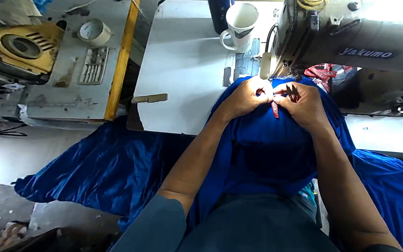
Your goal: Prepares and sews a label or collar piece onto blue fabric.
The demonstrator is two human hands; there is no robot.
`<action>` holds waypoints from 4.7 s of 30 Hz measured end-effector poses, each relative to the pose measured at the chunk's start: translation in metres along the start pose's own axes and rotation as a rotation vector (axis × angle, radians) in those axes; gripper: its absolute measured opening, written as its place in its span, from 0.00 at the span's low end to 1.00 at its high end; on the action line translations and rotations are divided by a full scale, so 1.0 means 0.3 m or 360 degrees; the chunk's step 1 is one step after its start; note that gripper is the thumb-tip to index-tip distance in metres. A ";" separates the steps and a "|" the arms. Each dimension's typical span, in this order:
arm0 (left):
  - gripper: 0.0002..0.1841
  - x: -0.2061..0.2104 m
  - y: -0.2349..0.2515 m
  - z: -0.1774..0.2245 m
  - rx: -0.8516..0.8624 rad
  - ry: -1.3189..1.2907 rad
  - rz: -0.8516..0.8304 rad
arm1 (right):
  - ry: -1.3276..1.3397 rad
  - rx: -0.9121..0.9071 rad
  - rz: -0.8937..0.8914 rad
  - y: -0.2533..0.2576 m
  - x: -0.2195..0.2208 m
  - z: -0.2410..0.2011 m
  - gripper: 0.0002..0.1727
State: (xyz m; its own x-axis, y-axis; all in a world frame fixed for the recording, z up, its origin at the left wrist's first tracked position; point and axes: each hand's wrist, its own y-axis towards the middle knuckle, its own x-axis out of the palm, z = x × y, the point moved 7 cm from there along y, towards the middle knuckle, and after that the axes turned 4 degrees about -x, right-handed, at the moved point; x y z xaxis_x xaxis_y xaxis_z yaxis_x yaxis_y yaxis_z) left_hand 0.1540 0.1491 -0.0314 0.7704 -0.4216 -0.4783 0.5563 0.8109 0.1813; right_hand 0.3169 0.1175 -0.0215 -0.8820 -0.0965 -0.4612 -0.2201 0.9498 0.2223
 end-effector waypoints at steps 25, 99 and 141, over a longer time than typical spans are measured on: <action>0.05 -0.008 0.004 0.013 0.0082 0.0285 0.0347 | -0.0110 0.0070 0.0205 0.015 0.052 0.018 0.03; 0.18 -0.055 0.105 -0.098 -0.0683 0.0754 0.0322 | -0.0764 0.0518 0.0193 0.091 -0.014 0.050 0.14; 0.16 -0.087 0.118 -0.099 -0.0635 0.0715 0.0400 | -0.1052 0.0650 0.0265 0.094 0.031 0.018 0.21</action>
State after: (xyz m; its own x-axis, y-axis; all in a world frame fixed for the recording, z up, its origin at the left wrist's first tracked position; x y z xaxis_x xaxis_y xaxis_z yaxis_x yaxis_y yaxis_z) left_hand 0.1443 0.2009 -0.0379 0.6089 -0.0587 -0.7911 0.1507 0.9876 0.0428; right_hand 0.3046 0.1451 -0.0242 -0.4315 0.1313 -0.8925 0.1761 0.9826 0.0594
